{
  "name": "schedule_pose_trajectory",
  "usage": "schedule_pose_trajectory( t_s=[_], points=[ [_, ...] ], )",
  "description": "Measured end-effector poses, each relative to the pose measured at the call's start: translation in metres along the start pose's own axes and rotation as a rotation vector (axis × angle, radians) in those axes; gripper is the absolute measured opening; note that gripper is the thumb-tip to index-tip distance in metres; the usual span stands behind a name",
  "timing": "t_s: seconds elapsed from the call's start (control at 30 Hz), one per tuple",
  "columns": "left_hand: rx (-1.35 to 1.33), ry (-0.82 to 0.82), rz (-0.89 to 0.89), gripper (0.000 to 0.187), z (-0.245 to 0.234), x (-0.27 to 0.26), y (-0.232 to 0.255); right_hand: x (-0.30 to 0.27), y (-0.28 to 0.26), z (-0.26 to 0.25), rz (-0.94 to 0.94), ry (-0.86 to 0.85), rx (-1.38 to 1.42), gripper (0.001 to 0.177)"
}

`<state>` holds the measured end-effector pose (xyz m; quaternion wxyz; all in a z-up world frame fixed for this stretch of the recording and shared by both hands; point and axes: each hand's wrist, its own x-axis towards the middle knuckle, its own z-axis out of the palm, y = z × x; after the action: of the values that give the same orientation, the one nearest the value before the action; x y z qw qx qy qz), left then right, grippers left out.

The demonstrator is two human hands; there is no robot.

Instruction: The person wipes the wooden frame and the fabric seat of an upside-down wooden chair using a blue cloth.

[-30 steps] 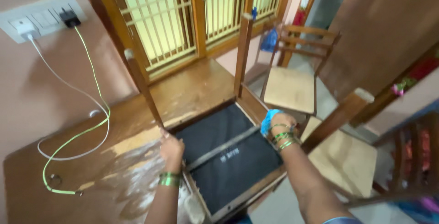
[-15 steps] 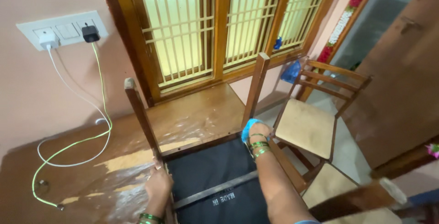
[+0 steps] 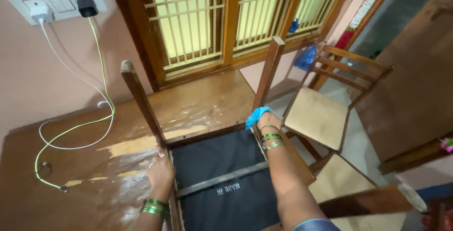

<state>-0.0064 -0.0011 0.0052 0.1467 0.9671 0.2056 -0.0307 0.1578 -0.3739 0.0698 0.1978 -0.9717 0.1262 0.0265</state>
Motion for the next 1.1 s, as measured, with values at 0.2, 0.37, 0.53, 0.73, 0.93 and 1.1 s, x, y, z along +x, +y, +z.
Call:
schedule_pose_trajectory(
  t_s=[0.2, 0.37, 0.53, 0.73, 0.93, 1.1],
  points=[
    [0.021, 0.112, 0.085, 0.082, 0.018, 0.011, -0.004, -0.084, 0.029, -0.025, 0.175, 0.009, 0.007, 0.037],
    [-0.008, 0.055, 0.058, 0.097, 0.005, 0.003, 0.0, -0.147, 0.075, -0.021, 0.108, 0.006, 0.183, 0.036],
    [-0.026, 0.006, 0.043, 0.091, -0.009, -0.002, 0.008, -0.186, 0.114, -0.007, 0.231, 0.104, -0.099, 0.038],
    [-0.019, 0.014, 0.078, 0.088, -0.005, -0.002, 0.004, -0.176, 0.187, 0.068, 0.213, 0.282, -0.334, 0.031],
    [-0.014, 0.023, 0.077, 0.091, -0.004, -0.003, 0.005, -0.195, 0.142, 0.02, 0.266, 0.197, -0.099, 0.031],
    [-0.055, 0.021, 0.058, 0.1, -0.002, -0.004, 0.004, -0.213, 0.071, -0.05, 0.31, 0.093, 0.125, 0.031]
  ],
)
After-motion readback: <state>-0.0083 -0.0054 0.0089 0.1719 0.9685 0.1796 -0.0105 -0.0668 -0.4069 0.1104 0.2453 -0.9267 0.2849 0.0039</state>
